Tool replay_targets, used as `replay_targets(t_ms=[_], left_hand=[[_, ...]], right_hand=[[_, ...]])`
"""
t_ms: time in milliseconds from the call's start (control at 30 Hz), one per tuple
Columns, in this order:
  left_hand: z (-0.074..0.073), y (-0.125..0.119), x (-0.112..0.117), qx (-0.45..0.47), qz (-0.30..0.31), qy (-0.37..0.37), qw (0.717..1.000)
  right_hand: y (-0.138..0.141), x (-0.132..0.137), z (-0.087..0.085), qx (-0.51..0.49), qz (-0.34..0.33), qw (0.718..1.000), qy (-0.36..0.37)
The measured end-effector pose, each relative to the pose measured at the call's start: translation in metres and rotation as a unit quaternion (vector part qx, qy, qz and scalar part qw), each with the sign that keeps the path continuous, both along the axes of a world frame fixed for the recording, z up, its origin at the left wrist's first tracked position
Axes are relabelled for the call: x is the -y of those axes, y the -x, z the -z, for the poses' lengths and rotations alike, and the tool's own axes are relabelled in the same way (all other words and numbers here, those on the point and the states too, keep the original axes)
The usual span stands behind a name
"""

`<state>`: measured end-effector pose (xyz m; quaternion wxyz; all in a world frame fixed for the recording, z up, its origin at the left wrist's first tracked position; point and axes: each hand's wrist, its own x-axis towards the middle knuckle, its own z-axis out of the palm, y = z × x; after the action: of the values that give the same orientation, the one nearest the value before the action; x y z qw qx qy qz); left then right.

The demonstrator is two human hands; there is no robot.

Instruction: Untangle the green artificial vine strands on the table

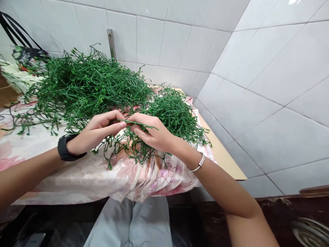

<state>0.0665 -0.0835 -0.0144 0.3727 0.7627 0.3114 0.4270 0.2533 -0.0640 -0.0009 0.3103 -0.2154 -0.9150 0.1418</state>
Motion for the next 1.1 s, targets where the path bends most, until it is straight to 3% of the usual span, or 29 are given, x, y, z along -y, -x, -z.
replay_targets(t_ms=[300, 567, 767, 933, 1100], left_hand=[[-0.005, 0.003, 0.001, -0.076, 0.059, 0.033, 0.995], [-0.011, 0.008, 0.003, -0.06, 0.146, 0.137, 0.978], [-0.011, 0.009, 0.004, -0.065, 0.197, 0.142, 0.968], [-0.007, 0.008, 0.002, -0.097, 0.266, 0.095, 0.954], [-0.008, 0.007, 0.004, -0.077, 0.288, 0.122, 0.947]], right_hand=[[0.0, 0.005, -0.003, 0.007, -0.021, 0.999, 0.033], [-0.001, 0.012, -0.01, 0.002, -0.087, 0.981, 0.173], [0.002, 0.015, -0.008, 0.041, -0.139, 0.958, 0.248], [0.005, 0.017, -0.003, 0.051, -0.189, 0.954, 0.225], [0.005, 0.024, -0.01, 0.071, -0.192, 0.947, 0.248]])
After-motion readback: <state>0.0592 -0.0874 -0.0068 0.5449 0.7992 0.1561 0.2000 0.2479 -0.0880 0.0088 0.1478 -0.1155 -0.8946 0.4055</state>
